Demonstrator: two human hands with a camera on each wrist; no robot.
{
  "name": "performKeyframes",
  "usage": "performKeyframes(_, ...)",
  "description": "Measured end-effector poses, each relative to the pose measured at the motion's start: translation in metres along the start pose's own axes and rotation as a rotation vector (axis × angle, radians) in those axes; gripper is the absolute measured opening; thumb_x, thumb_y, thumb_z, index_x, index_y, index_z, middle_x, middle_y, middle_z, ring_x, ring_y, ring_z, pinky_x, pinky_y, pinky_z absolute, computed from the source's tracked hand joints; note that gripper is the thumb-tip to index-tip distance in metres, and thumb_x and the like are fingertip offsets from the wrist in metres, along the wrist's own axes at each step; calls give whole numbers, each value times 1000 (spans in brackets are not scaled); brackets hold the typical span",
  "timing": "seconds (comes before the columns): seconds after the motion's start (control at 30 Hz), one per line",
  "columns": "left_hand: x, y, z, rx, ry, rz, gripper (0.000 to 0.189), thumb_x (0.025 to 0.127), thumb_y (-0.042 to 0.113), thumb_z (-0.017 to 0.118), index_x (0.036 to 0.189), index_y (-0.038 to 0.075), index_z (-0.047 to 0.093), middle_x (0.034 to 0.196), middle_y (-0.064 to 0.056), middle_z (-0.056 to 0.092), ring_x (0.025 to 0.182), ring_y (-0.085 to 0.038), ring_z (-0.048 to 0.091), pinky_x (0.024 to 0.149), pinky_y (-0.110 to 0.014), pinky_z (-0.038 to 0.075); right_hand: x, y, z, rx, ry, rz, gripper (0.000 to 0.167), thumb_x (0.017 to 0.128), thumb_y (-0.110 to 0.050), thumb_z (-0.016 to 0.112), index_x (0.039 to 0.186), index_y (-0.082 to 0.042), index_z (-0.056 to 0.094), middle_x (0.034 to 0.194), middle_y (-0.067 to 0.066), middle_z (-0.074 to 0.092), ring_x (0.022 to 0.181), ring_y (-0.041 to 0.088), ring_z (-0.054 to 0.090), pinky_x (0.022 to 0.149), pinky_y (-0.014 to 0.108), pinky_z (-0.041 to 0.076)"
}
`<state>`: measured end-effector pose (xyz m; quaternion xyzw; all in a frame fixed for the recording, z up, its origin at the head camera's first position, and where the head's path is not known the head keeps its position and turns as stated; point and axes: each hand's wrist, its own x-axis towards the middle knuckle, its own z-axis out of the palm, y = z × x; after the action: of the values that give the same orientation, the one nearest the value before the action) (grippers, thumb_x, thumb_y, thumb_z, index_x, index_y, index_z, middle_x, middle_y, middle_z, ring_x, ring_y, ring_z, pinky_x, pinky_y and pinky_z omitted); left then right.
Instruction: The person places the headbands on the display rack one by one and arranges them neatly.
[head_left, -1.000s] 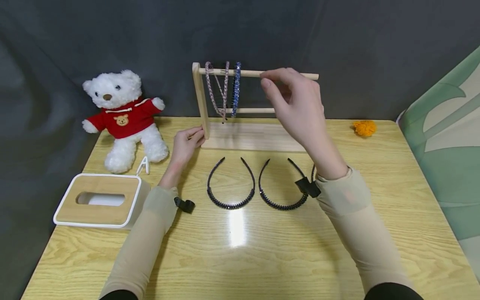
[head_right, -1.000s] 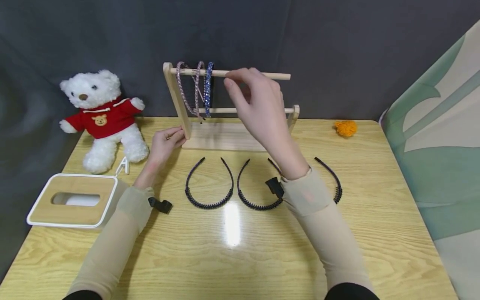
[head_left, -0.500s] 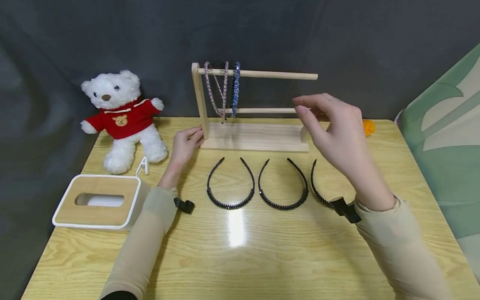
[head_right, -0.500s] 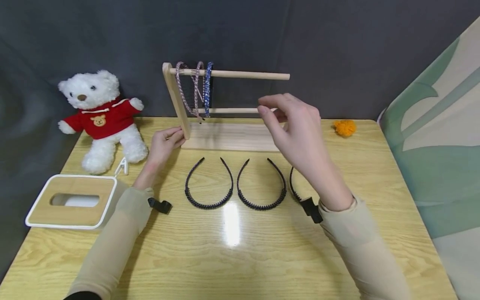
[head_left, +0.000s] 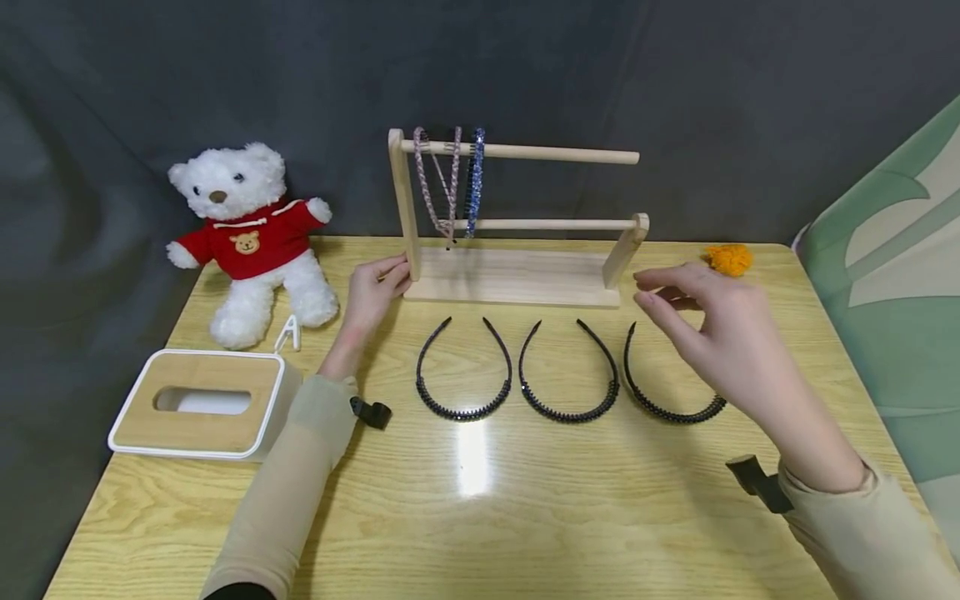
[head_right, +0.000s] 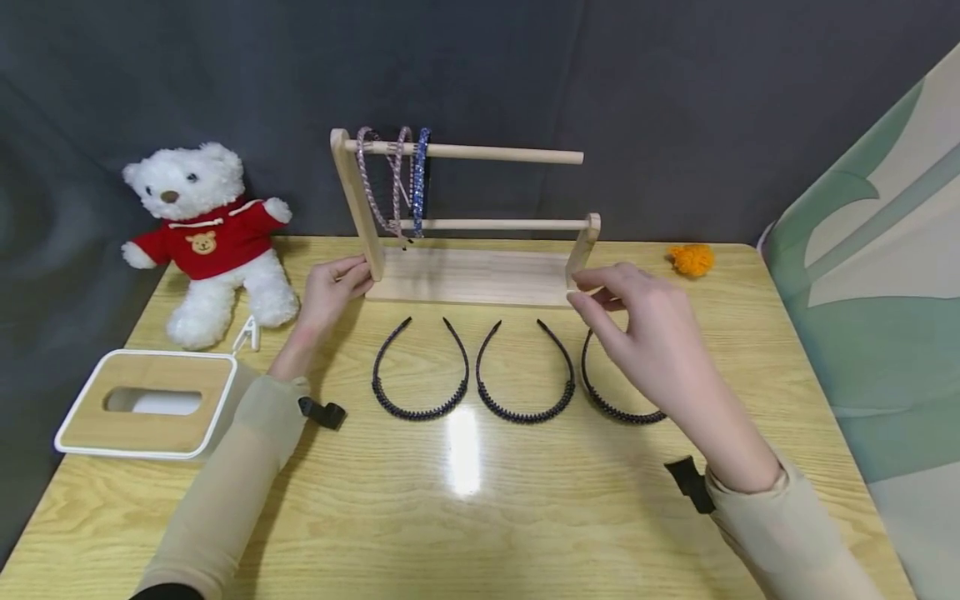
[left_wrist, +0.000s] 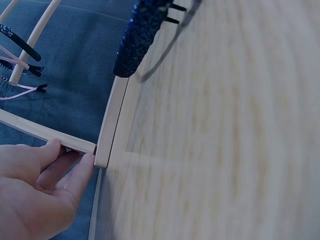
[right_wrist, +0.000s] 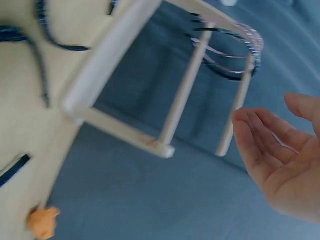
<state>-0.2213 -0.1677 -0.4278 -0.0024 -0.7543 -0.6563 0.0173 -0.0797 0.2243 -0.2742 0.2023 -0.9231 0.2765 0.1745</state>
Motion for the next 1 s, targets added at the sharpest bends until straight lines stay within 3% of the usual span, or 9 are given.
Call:
performKeyframes(0.13, 0, 1, 0, -8, 2, -3, 30, 110, 2, 61, 138, -8, 66, 136, -29, 66, 122, -39, 68, 98, -24, 61, -16, 17, 0, -18, -57, 38, 23, 98, -5, 79, 120, 0, 79, 107, 13, 79, 90, 26, 74, 82, -4, 41)
performKeyframes(0.23, 0, 1, -1, -13, 2, -4, 30, 110, 2, 61, 138, -8, 66, 137, -30, 66, 123, -39, 68, 98, -24, 61, -26, 30, 0, -37, -95, 62, 23, 97, -7, 81, 119, 0, 79, 106, 14, 80, 88, 32, 77, 75, -1, 45)
performKeyframes(0.37, 1, 1, -1, -11, -2, -6, 30, 110, 3, 61, 138, -8, 67, 137, -28, 66, 123, -39, 68, 97, -23, 62, -41, 46, 7, -84, -149, 58, 25, 92, -7, 85, 116, 1, 79, 107, 17, 79, 87, 36, 78, 70, 30, 66)
performKeyframes(0.47, 0, 0, 0, -12, 0, -7, 30, 110, 3, 61, 138, -8, 67, 138, -28, 66, 123, -39, 67, 98, -23, 61, -51, 57, 15, -114, -183, 54, 28, 89, -7, 88, 114, 3, 78, 107, 20, 78, 86, 38, 77, 71, 57, 66)
performKeyframes(0.5, 0, 1, 0, -10, -1, -8, 31, 110, 3, 61, 138, -8, 66, 138, -28, 65, 124, -39, 67, 98, -23, 61, -55, 60, 18, -113, -194, 60, 29, 89, -7, 88, 113, 4, 78, 107, 21, 77, 87, 40, 76, 72, 60, 65)
performKeyframes(0.77, 0, 3, 0, -17, -1, -9, 31, 110, 3, 61, 138, -9, 66, 140, -28, 64, 124, -40, 67, 100, -24, 60, -81, 80, 32, -113, -312, 96, 31, 88, -9, 89, 113, 6, 77, 108, 21, 76, 90, 41, 74, 71, 58, 65)
performKeyframes(1.0, 0, 2, 1, -9, -1, -12, 30, 110, 2, 61, 138, -9, 66, 137, -29, 66, 123, -40, 67, 99, -24, 61, -98, 91, 28, -125, -375, 105, 39, 82, -12, 95, 112, 5, 78, 105, 17, 77, 90, 38, 74, 70, 55, 65)
